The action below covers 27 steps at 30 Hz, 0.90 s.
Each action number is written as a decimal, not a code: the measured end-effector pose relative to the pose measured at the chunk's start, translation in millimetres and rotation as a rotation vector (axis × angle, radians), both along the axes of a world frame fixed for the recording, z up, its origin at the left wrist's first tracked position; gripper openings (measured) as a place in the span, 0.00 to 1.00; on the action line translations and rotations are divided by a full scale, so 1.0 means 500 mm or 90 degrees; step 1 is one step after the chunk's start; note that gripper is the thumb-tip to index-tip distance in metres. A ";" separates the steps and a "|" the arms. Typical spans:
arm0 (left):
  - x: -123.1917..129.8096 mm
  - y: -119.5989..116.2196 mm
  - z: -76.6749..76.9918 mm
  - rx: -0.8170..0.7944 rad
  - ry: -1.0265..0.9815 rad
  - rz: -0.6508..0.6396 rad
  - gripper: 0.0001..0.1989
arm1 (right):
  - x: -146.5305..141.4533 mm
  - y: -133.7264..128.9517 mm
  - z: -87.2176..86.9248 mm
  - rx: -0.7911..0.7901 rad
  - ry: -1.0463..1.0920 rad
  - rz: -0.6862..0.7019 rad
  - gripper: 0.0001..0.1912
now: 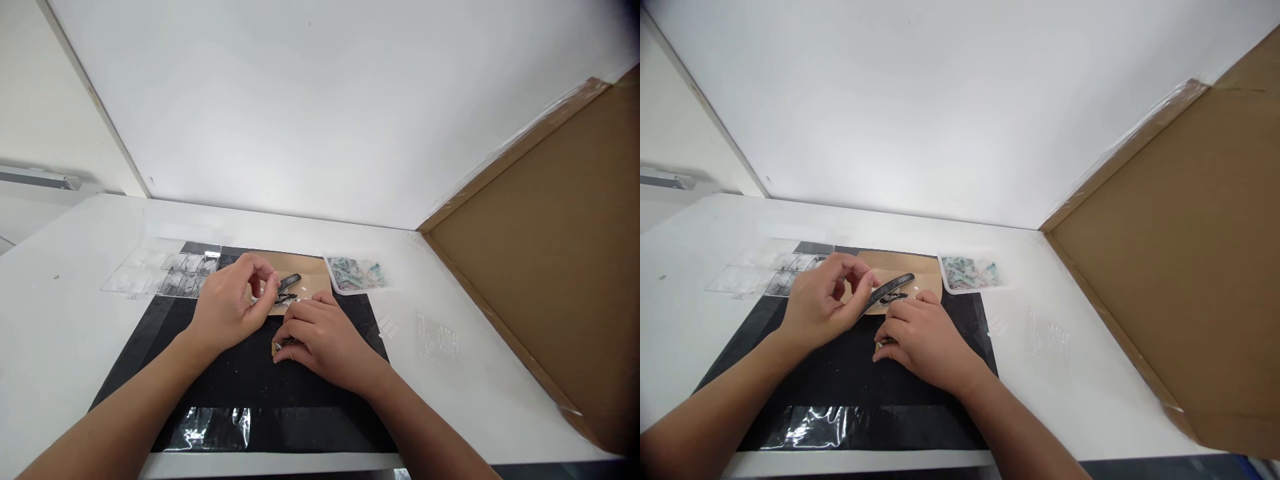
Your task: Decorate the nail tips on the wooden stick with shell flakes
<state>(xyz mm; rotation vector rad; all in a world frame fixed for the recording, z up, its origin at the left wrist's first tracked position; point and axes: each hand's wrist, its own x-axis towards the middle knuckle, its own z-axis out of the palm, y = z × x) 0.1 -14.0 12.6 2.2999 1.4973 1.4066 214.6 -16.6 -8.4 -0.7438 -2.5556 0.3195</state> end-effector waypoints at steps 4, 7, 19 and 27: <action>0.001 -0.001 -0.001 -0.007 0.002 0.000 0.02 | 0.001 0.001 -0.002 -0.004 0.007 0.005 0.11; 0.001 -0.001 -0.002 -0.008 0.001 -0.004 0.02 | 0.001 0.001 -0.004 -0.007 0.007 0.002 0.11; 0.000 -0.001 -0.004 -0.010 0.009 -0.007 0.02 | -0.004 -0.008 -0.006 0.056 -0.004 -0.002 0.10; 0.003 0.000 -0.005 -0.016 0.007 -0.008 0.02 | 0.007 -0.006 -0.008 0.040 0.005 -0.005 0.11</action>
